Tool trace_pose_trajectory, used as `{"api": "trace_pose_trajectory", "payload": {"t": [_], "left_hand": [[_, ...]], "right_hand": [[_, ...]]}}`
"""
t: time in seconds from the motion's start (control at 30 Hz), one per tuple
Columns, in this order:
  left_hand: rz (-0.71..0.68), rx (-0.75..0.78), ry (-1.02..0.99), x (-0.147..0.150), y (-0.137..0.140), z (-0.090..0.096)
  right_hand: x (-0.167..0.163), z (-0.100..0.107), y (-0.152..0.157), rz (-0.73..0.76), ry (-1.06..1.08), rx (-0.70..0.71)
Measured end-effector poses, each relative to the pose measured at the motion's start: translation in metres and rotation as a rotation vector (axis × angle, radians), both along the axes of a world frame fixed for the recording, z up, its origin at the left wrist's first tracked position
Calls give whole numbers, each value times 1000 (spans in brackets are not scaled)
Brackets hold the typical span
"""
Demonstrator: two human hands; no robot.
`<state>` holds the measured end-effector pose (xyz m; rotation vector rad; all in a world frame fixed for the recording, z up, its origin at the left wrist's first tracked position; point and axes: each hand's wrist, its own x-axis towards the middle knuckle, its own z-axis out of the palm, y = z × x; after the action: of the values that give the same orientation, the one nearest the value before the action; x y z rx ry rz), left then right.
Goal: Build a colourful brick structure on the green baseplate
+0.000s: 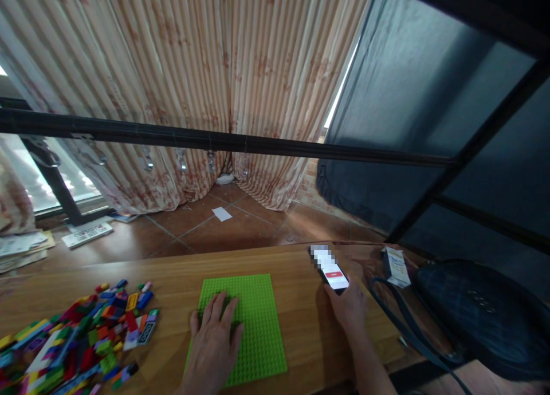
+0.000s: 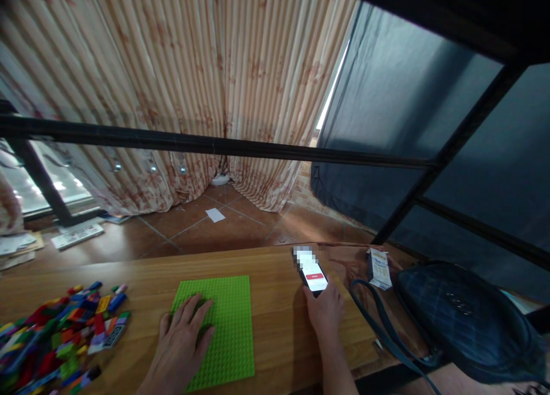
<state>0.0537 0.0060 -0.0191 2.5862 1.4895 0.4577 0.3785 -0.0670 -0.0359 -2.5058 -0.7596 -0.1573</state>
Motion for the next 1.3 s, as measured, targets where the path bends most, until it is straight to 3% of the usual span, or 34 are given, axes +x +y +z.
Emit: {"api": "trace_pose_trajectory", "payload": {"t": [0.4,0.57,0.63,0.73,0.8,0.87,0.97,1.1,1.23,1.3], "left_hand": [[9,-18,20,2,0,4],[-1,-23,-3,1,1,3],[-3,-19,-18,1,0,4],[2,-26,-31,2,-1,5],[4,-27,-44,2,-2,5],[0,-30,-68,2,-1,5],[19,-44,-153,0,4,4],[44,-22,-335,-12,13,8],[96,44,-454,-47,28,25],[195,32,-492,-75,37,35]], "right_hand": [[-6,4,-3,7,19,29],[-15,22,-2,-17,-51,139],[-34,33,-1,43,-74,245],[-85,41,0,305,14,383],[-127,41,1,603,49,347],[-163,38,2,776,46,261],[-195,34,6,833,37,129],[-199,28,14,890,6,-25],[-189,16,22,862,-14,-56],[-186,9,26,864,-27,-15]]}}
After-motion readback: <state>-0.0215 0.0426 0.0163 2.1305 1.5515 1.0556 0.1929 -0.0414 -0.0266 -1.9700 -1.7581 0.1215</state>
